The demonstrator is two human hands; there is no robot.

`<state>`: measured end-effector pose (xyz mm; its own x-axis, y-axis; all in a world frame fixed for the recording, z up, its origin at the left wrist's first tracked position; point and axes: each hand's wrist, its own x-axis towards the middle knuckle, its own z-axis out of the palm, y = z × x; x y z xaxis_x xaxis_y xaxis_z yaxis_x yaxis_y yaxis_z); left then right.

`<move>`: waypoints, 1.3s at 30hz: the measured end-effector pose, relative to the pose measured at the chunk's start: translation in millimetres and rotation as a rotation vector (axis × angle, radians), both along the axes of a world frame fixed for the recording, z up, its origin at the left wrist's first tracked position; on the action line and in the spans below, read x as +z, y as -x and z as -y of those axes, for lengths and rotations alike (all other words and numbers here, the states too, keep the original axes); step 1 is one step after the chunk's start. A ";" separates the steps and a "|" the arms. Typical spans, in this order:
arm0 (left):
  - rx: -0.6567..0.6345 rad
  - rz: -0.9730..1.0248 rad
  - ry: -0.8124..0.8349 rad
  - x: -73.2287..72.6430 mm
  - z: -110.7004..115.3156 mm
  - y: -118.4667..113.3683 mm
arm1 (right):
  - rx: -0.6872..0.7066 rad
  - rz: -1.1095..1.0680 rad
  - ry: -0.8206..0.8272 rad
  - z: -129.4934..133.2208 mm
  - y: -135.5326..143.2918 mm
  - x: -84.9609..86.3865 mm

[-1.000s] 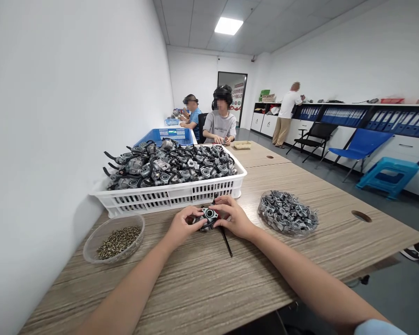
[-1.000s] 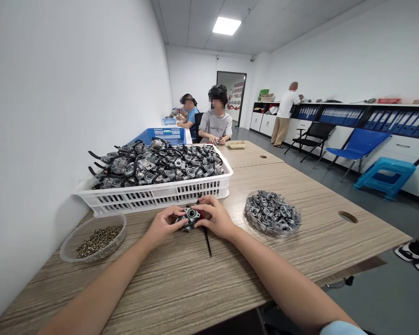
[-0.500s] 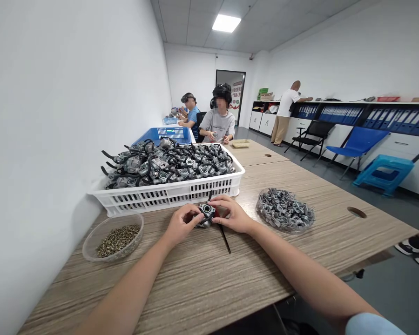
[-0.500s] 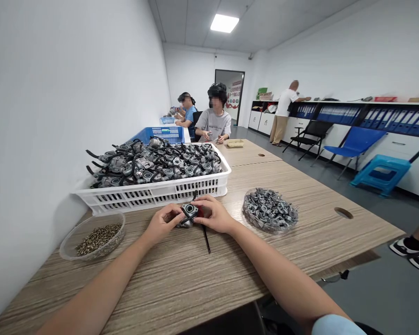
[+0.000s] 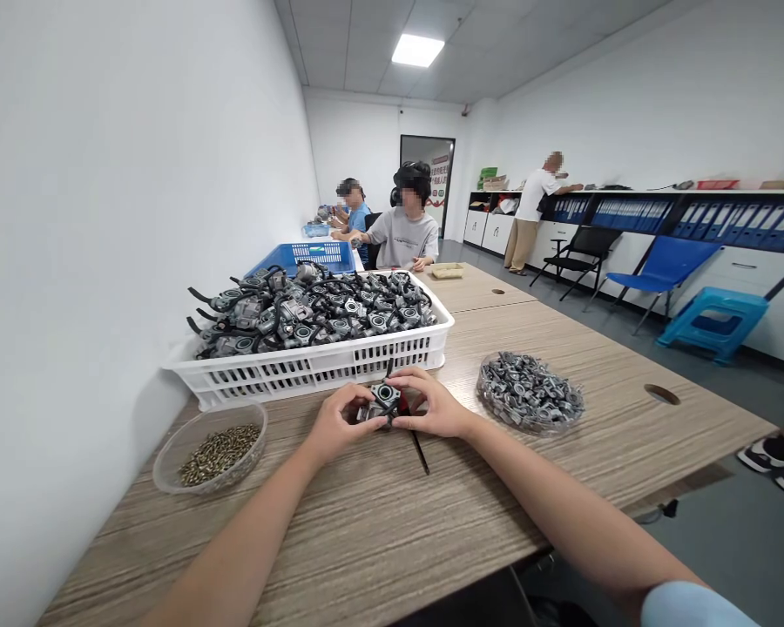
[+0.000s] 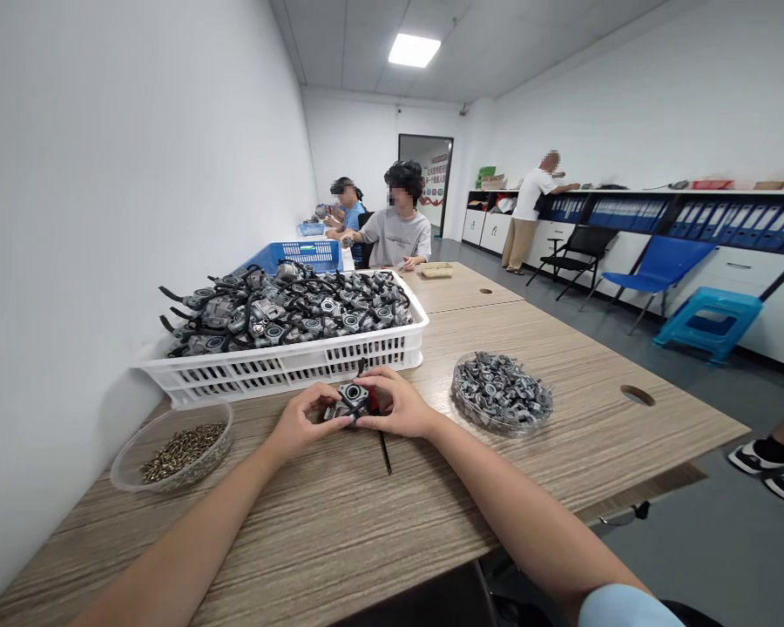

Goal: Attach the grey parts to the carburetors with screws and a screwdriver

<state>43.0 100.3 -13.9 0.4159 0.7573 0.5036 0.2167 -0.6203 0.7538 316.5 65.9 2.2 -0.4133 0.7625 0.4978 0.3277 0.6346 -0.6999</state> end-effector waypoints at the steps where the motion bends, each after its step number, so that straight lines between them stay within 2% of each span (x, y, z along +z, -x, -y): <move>1: -0.005 0.000 0.008 0.1 -0.6 0.6 | -0.006 -0.008 -0.004 -0.6 0.6 -0.5; 12: -0.003 0.004 0.031 -2.2 -4.6 1.6 | -0.035 -0.021 -0.078 -6.3 2.1 -2.4; 22: 0.021 0.000 -0.023 -4.6 -6.0 2.4 | -0.181 0.051 -0.207 -3.5 18.9 -10.4; 30: 0.047 -0.025 -0.082 -4.7 -6.9 0.0 | -0.233 0.118 -0.281 -1.6 22.7 -12.0; 39: 0.052 -0.072 -0.133 0.5 -1.6 1.0 | -0.193 0.107 -0.256 -6.2 16.5 -12.3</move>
